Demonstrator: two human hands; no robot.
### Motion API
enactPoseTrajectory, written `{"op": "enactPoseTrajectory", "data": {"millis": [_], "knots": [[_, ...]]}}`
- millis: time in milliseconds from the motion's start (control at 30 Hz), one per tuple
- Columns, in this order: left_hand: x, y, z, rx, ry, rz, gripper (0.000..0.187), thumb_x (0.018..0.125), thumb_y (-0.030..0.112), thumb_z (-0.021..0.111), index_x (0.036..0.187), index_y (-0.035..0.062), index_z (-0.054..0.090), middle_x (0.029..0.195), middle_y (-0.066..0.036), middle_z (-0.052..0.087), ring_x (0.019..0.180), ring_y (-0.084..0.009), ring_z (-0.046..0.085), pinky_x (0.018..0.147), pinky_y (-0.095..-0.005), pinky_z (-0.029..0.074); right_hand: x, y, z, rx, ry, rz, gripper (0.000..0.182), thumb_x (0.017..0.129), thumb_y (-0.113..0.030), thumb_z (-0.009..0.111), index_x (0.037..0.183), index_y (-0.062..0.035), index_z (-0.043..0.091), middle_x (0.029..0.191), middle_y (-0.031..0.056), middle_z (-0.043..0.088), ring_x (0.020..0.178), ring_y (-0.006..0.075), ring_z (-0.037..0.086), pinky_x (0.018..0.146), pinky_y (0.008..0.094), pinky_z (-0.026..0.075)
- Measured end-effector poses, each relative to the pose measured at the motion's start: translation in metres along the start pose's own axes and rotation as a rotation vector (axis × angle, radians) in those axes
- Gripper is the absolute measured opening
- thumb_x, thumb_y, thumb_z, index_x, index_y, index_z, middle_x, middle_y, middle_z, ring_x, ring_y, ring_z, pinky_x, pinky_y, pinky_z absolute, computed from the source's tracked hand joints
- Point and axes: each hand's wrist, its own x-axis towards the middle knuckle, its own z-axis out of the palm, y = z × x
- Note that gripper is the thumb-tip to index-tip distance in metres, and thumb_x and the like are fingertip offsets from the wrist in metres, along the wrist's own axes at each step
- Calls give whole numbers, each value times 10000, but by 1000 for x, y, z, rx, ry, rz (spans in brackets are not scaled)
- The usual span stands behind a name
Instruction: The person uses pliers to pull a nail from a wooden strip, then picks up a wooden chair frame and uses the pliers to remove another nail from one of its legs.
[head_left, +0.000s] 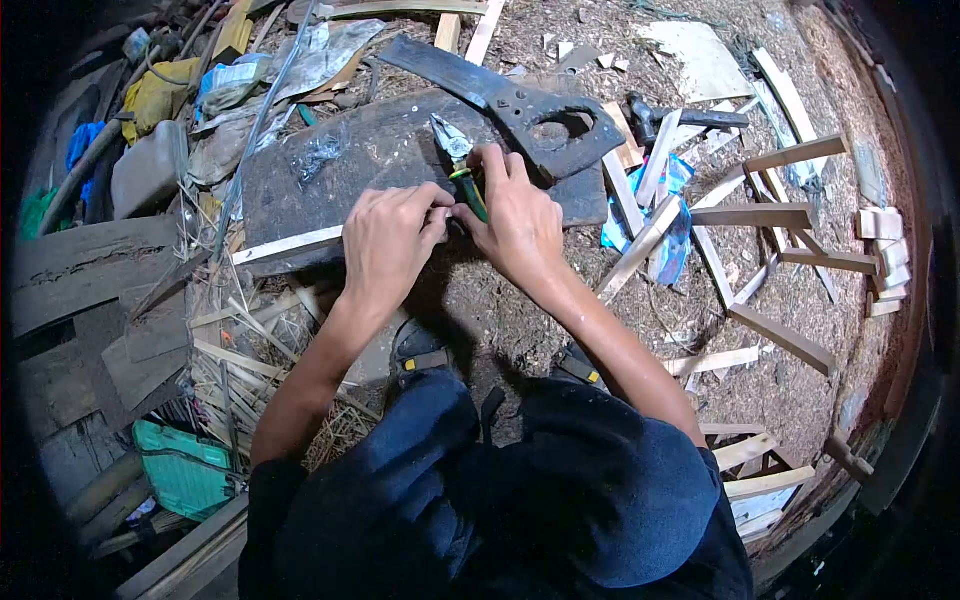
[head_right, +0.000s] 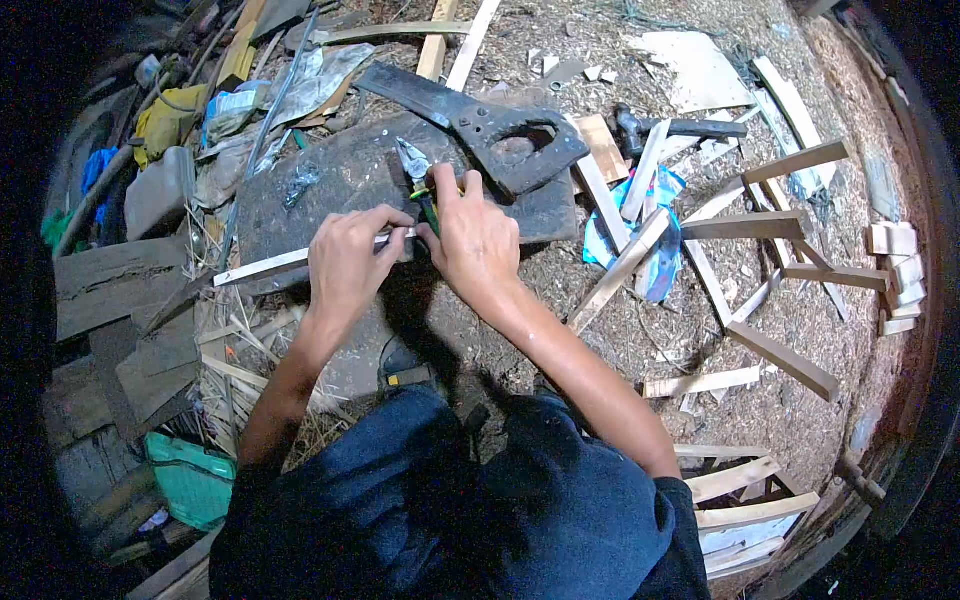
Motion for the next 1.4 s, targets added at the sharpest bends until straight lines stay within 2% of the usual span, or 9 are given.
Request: {"op": "enactPoseTrajectory", "data": {"millis": [67, 133, 367, 533, 767, 933, 1100, 1233, 1400], "knots": [[0, -1, 2, -4, 5, 1, 72, 838, 151, 723, 906, 130, 717, 797, -78, 708, 777, -266, 679, 747, -382, 479, 0, 0, 0, 16, -7, 21, 574, 817, -261, 793, 1260, -117, 457, 1103, 191, 592, 864, 452, 672, 663, 543, 534], [-1, -2, 3, 24, 27, 25, 81, 828, 144, 730, 909, 139, 720, 790, -68, 709, 772, -254, 681, 735, -374, 476, 0, 0, -1, -20, 9, -22, 555, 811, -203, 794, 1221, -86, 439, 1096, 204, 565, 819, 428, 689, 625, 502, 564], [-3, 2, 3, 66, 14, 35, 97, 810, 142, 746, 901, 148, 713, 805, -60, 713, 775, -239, 683, 726, -370, 472, -2, 0, -1, -5, 23, -46, 542, 815, -189, 785, 1223, -82, 444, 1089, 208, 565, 820, 420, 689, 632, 494, 568], [-6, 3, 12, 104, 99, 90, 140, 805, 149, 765, 918, 147, 683, 810, -23, 713, 767, -200, 685, 720, -348, 464, -2, 1, 0, -27, 14, -40, 543, 815, -188, 779, 1227, -84, 441, 1076, 205, 564, 814, 417, 689, 625, 492, 568], [-14, 1, 22, 100, 197, 54, 206, 804, 154, 789, 937, 128, 634, 779, 8, 698, 700, -185, 663, 697, -325, 445, -10, 2, 0, 2, 19, -46, 542, 814, -173, 765, 1235, -77, 437, 1081, 218, 566, 813, 427, 682, 635, 503, 567], [-20, -7, 27, 10, 214, 96, 209, 796, 138, 793, 873, 115, 600, 731, 4, 664, 652, -197, 634, 689, -350, 430, -38, 5, 1, 247, 51, -13, 563, 791, -133, 725, 1264, -61, 429, 1069, 224, 587, 904, 470, 646, 717, 535, 546], [-26, -11, 31, -76, 250, 137, 193, 791, 89, 790, 826, 106, 601, 721, 12, 660, 676, -180, 648, 746, -338, 424, -64, 4, 8, 364, 57, -6, 581, 783, -106, 706, 1276, 2, 418, 1136, 256, 607, 971, 459, 637, 809, 499, 529], [-35, -15, 37, -81, 274, 162, 175, 796, 95, 788, 849, 102, 622, 755, 15, 686, 700, -165, 664, 751, -336, 422, -77, 7, 19, 484, 0, 44, 574, 809, -128, 711, 1281, -1, 409, 1129, 274, 601, 975, 471, 636, 830, 502, 517], [-38, -18, 41, -98, 326, 187, 158, 795, 87, 784, 891, 97, 659, 784, 11, 709, 728, -143, 679, 754, -331, 414, -84, 4, 27, 466, -78, 85, 593, 822, -150, 713, 1297, 0, 392, 1132, 276, 595, 982, 477, 629, 841, 503, 513]]}}
